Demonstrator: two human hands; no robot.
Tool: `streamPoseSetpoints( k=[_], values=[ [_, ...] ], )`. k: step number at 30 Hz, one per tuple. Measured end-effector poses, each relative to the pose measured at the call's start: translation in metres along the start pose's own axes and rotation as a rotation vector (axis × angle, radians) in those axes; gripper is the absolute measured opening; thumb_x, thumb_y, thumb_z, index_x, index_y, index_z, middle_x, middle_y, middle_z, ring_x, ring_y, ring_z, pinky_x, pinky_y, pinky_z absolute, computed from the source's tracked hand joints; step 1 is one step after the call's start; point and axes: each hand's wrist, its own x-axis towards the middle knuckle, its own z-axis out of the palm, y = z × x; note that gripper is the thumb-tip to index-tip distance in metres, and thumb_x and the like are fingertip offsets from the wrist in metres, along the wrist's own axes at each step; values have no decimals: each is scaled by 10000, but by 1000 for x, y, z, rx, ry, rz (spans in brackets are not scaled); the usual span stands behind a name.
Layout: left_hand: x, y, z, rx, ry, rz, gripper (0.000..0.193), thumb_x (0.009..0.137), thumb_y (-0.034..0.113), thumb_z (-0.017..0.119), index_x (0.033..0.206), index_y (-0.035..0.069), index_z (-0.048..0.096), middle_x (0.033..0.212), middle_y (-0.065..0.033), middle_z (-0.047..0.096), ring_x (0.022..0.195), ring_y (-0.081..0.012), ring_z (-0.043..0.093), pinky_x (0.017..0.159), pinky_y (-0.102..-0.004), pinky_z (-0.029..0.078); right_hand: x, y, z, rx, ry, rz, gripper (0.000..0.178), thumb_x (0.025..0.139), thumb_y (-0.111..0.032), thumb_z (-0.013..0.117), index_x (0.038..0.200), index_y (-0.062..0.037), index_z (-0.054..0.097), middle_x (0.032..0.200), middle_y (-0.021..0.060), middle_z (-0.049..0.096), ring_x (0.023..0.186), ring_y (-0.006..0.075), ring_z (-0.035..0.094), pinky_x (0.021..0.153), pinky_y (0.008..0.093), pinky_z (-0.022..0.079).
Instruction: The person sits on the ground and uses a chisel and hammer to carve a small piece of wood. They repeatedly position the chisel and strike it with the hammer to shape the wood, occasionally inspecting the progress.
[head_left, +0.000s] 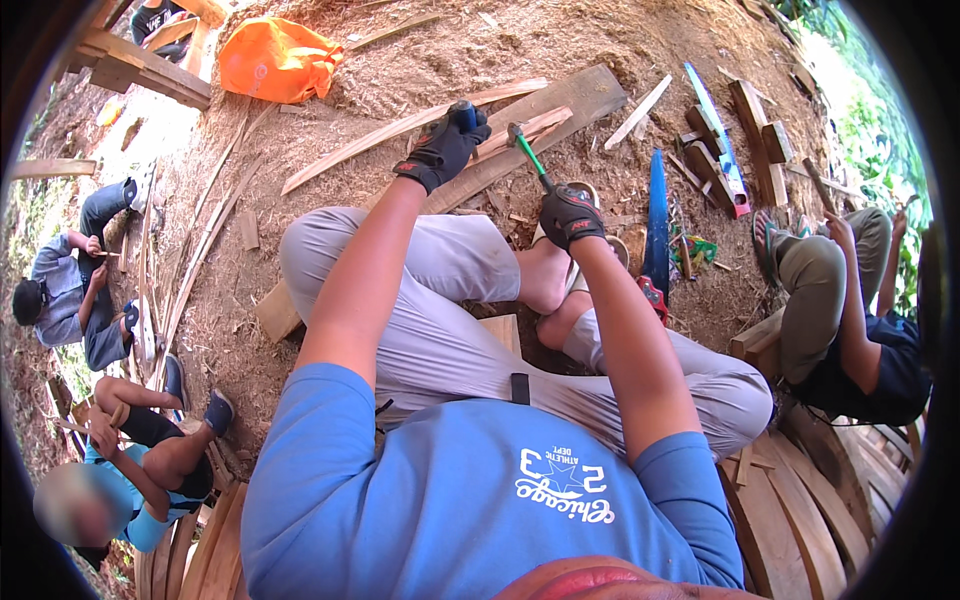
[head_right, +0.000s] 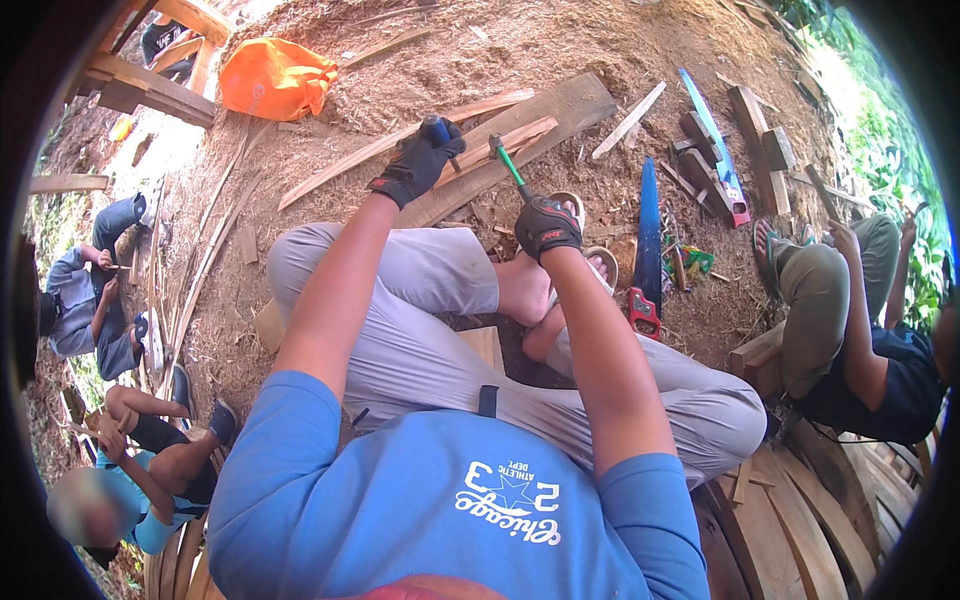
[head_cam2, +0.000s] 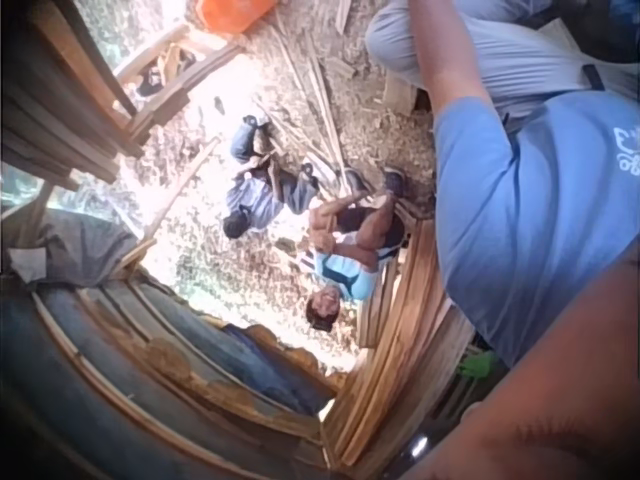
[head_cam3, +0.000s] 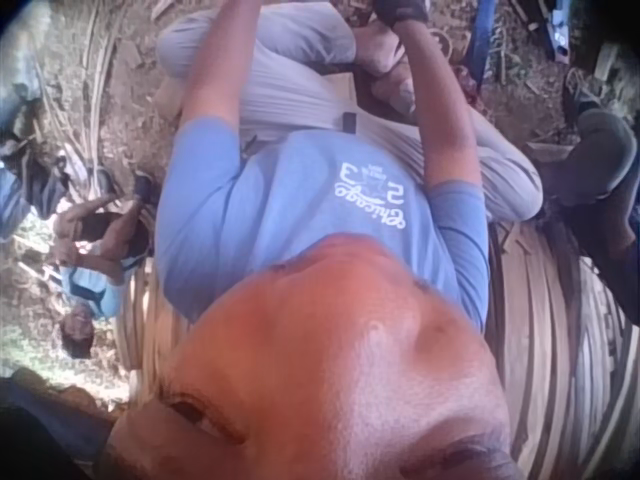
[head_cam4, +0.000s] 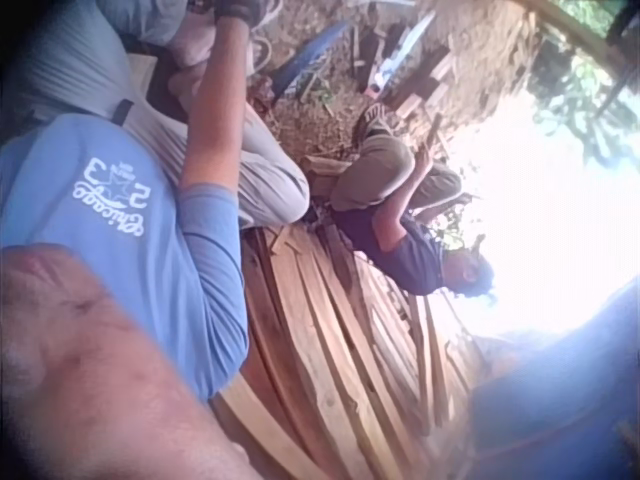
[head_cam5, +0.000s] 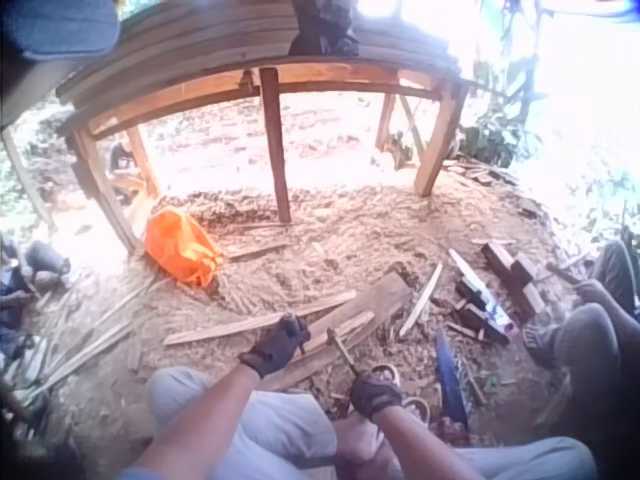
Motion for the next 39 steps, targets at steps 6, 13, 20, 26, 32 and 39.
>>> streamPoseSetpoints(
  k=[6, 13, 20, 26, 32, 39],
  values=[
    [-1, -1, 2, 109, -5, 28, 256, 990, 286, 712, 1123, 84, 627, 1045, -72, 680, 991, -204, 638, 922, -379, 508, -62, -6, -59, 222, 479, -207, 313, 1039, -288, 512, 991, -32, 684, 900, 255, 700, 829, 464, 695, 725, 555, 545],
    [-15, 5, -10, 118, 1, -72, 329, 1024, 387, 651, 1161, 89, 630, 1121, -111, 706, 1049, -241, 668, 937, -407, 514, -133, -64, -102, 348, 702, -278, 204, 1050, -231, 602, 1006, -34, 629, 712, 205, 632, 631, 413, 637, 550, 502, 453],
    [-6, -7, 0, 167, -1, -78, 461, 990, 491, 654, 1287, 138, 663, 1249, -177, 711, 1198, -389, 654, 1015, -492, 491, -140, -79, -124, 256, 688, -287, 197, 1030, -223, 620, 913, -64, 633, 716, 202, 640, 616, 384, 651, 523, 483, 462],
    [-12, 6, 4, 184, 37, -70, 524, 976, 543, 647, 1292, 126, 657, 1278, -207, 692, 1215, -422, 635, 1038, -493, 480, -124, -61, -104, 145, 453, -269, 228, 1037, -256, 625, 931, -55, 635, 736, 200, 641, 655, 397, 659, 541, 483, 474],
    [-9, -9, 0, 93, -23, -35, 494, 1011, 477, 628, 1298, 75, 599, 1225, -177, 698, 1148, -379, 659, 1000, -472, 495, -143, -77, -131, 217, 719, -341, 217, 1052, -260, 606, 959, -65, 594, 662, 172, 585, 617, 382, 632, 529, 490, 449],
    [-6, -7, 6, 174, 42, -86, 454, 994, 505, 644, 1288, 160, 657, 1272, -200, 692, 1203, -410, 644, 1029, -494, 494, -126, -69, -113, 209, 463, -295, 259, 1048, -290, 582, 931, -62, 620, 755, 224, 654, 702, 426, 657, 592, 503, 478]
  ],
)
